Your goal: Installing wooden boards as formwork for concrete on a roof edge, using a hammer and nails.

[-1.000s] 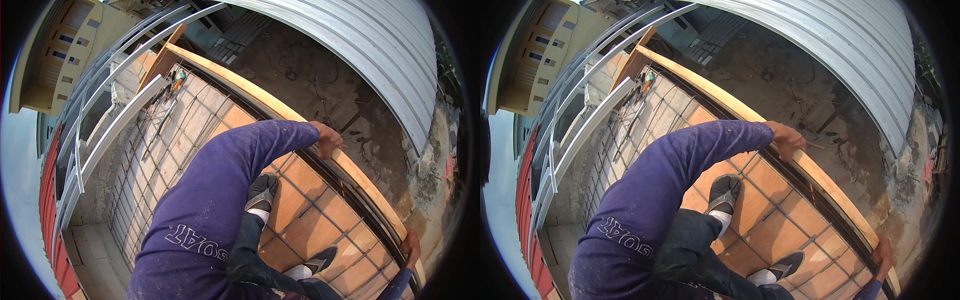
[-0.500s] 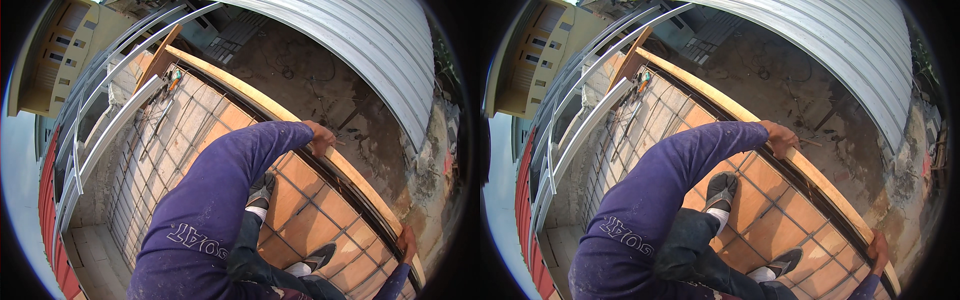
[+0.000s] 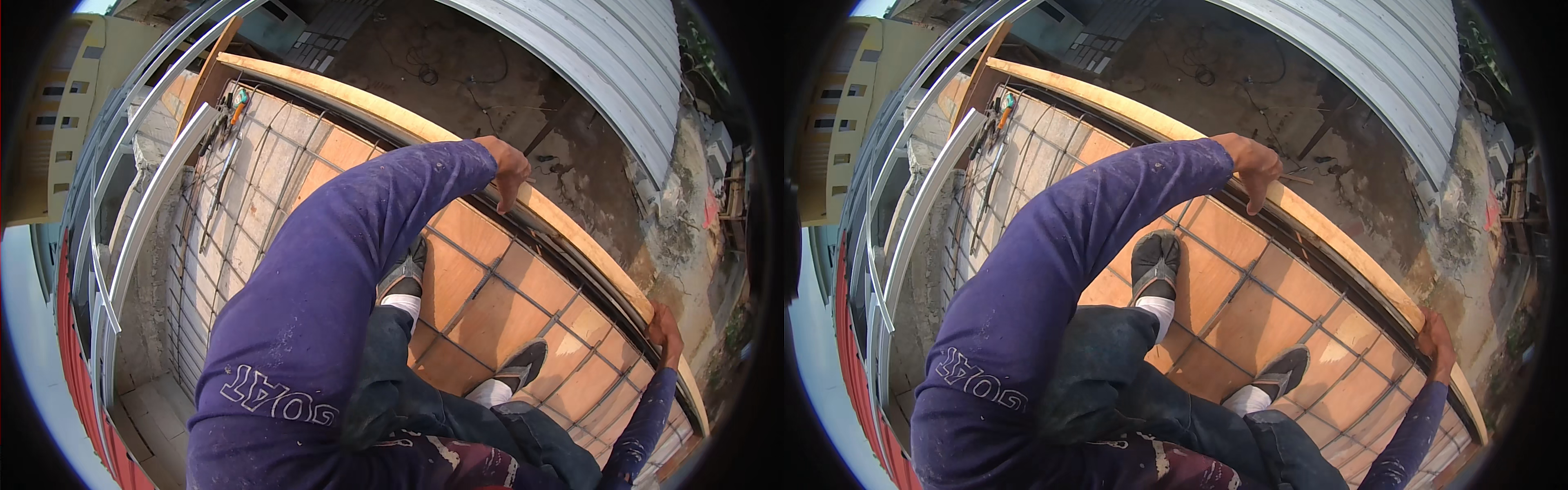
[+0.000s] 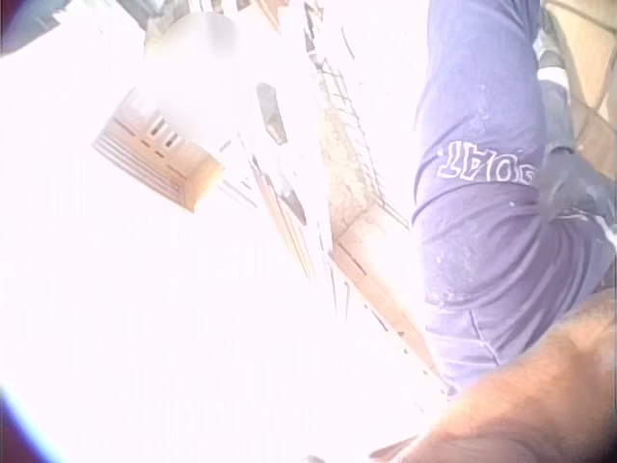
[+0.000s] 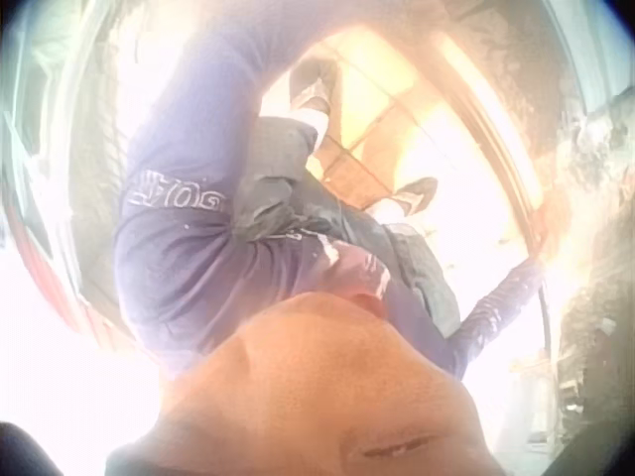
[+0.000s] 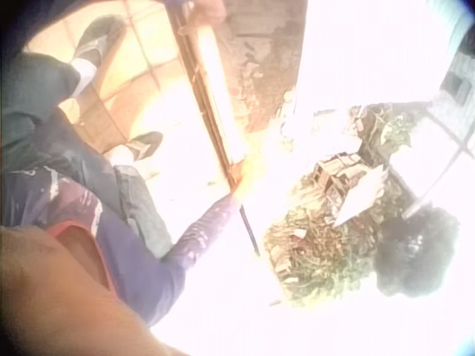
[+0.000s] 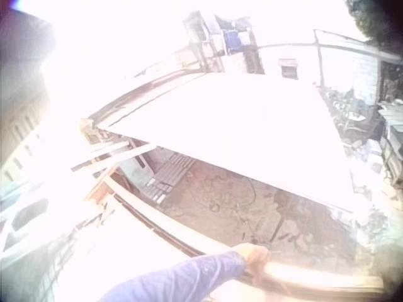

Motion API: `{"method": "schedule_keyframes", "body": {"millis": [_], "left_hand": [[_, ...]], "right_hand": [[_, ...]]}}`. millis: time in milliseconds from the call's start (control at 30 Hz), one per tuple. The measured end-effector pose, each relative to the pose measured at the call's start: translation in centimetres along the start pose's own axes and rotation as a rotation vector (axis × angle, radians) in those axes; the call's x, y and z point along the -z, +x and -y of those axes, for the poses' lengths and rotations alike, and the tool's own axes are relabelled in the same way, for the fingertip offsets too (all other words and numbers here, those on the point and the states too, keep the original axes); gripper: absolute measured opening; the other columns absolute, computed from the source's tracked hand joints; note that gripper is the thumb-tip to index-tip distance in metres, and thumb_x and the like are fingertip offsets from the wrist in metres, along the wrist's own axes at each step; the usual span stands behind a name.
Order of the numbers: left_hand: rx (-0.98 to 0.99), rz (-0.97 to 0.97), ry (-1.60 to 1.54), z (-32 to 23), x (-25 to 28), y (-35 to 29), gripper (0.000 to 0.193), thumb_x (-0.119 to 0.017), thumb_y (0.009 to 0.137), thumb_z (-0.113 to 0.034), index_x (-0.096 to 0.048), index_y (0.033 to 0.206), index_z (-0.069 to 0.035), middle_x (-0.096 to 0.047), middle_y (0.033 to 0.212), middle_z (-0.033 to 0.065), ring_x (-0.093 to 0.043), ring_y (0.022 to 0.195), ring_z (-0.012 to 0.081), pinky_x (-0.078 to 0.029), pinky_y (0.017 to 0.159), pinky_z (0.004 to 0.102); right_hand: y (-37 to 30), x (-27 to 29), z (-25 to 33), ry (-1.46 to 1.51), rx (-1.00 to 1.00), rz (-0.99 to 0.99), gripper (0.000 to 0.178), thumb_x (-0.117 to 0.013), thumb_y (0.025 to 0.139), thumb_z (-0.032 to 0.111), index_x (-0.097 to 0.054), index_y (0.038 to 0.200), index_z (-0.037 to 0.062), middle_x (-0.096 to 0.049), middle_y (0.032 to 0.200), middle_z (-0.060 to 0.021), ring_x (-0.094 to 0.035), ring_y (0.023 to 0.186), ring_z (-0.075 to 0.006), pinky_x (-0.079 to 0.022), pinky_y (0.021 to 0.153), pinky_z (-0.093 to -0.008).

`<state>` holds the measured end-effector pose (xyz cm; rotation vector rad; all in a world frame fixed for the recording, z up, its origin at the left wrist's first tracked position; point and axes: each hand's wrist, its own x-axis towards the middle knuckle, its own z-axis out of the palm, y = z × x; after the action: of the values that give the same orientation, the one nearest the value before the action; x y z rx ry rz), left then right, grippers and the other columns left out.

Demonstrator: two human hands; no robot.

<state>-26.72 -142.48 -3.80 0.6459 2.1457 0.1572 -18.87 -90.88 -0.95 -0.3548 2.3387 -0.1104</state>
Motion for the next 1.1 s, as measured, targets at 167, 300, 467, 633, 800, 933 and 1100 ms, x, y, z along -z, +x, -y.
{"method": "schedule_keyframes", "body": {"millis": [167,300,467,633,800,933,1100], "left_hand": [[-0.232,-0.148,-0.079,-1.5,-0.9,-0.2,0.075,-0.080,0.054,-0.034,-0.058,0.118,0.001,-0.068,0.097,0.0180,-0.067,0.089,0.0318,-0.052,0.077,0.0375],[-0.238,-0.169,-0.030,-5.5,-1.0,2.4,0.077,-0.082,0.054,-0.034,-0.058,0.117,0.001,-0.068,0.095,0.0188,-0.067,0.087,0.0348,-0.052,0.077,0.0388],[-0.220,-0.218,-0.068,-5.1,-2.3,4.9,0.058,-0.076,0.056,-0.022,-0.066,0.109,-0.002,-0.069,0.087,0.0196,-0.068,0.079,0.0341,-0.054,0.073,0.0383],[-0.229,-0.115,-0.107,-6.4,-0.7,3.6,0.054,-0.072,0.056,-0.016,-0.068,0.108,-0.001,-0.069,0.085,0.0196,-0.067,0.075,0.0330,-0.054,0.074,0.0361],[-0.234,-0.136,-0.102,-5.6,-1.0,2.3,0.057,-0.073,0.058,-0.018,-0.067,0.112,-0.002,-0.069,0.093,0.0215,-0.067,0.081,0.0343,-0.053,0.076,0.0355],[-0.271,-0.176,-0.115,-5.7,-0.8,2.9,0.056,-0.073,0.060,-0.020,-0.067,0.112,-0.002,-0.069,0.091,0.0217,-0.067,0.080,0.0342,-0.053,0.077,0.0366],[-0.276,-0.142,-0.073,-6.7,-0.9,3.6,0.052,-0.072,0.059,-0.022,-0.068,0.108,-0.004,-0.069,0.090,0.0212,-0.067,0.085,0.0351,-0.053,0.079,0.0400]], "right_hand": [[3.4,0.2,2.5,0.099,-0.147,0.069,0.043,-0.049,0.073,-0.006,-0.063,0.111,0.0088,-0.067,0.091,-0.0191,-0.063,0.080,-0.0323,-0.049,0.074,-0.0391],[1.3,-1.0,-1.0,0.186,-0.130,-0.006,0.033,-0.046,0.083,0.005,-0.063,0.112,0.0069,-0.065,0.083,-0.0170,-0.058,0.073,-0.0282,-0.047,0.070,-0.0371],[1.6,-1.1,-0.2,0.030,-0.065,-0.050,0.035,-0.050,0.078,-0.003,-0.063,0.109,0.0041,-0.065,0.078,-0.0128,-0.056,0.070,-0.0201,-0.047,0.068,-0.0329],[0.7,-0.3,1.9,0.072,-0.134,0.017,0.034,-0.052,0.069,-0.008,-0.062,0.099,0.0066,-0.066,0.081,-0.0173,-0.057,0.069,-0.0283,-0.047,0.066,-0.0369],[2.8,0.8,3.5,-0.036,-0.324,0.211,0.047,-0.069,0.065,0.012,-0.063,0.112,0.0111,-0.068,0.100,-0.0160,-0.065,0.093,-0.0318,-0.050,0.074,-0.0428],[1.6,3.1,5.8,0.080,-0.394,0.290,0.072,-0.080,0.061,0.042,-0.061,0.124,0.0115,-0.065,0.118,-0.0149,-0.061,0.110,-0.0333,-0.048,0.089,-0.0450],[4.5,2.0,10.7,0.332,-0.013,0.151,0.086,-0.040,0.082,0.079,-0.071,0.096,-0.0003,-0.068,0.094,-0.0161,-0.064,0.085,-0.0298,-0.048,0.073,-0.0459]]}}
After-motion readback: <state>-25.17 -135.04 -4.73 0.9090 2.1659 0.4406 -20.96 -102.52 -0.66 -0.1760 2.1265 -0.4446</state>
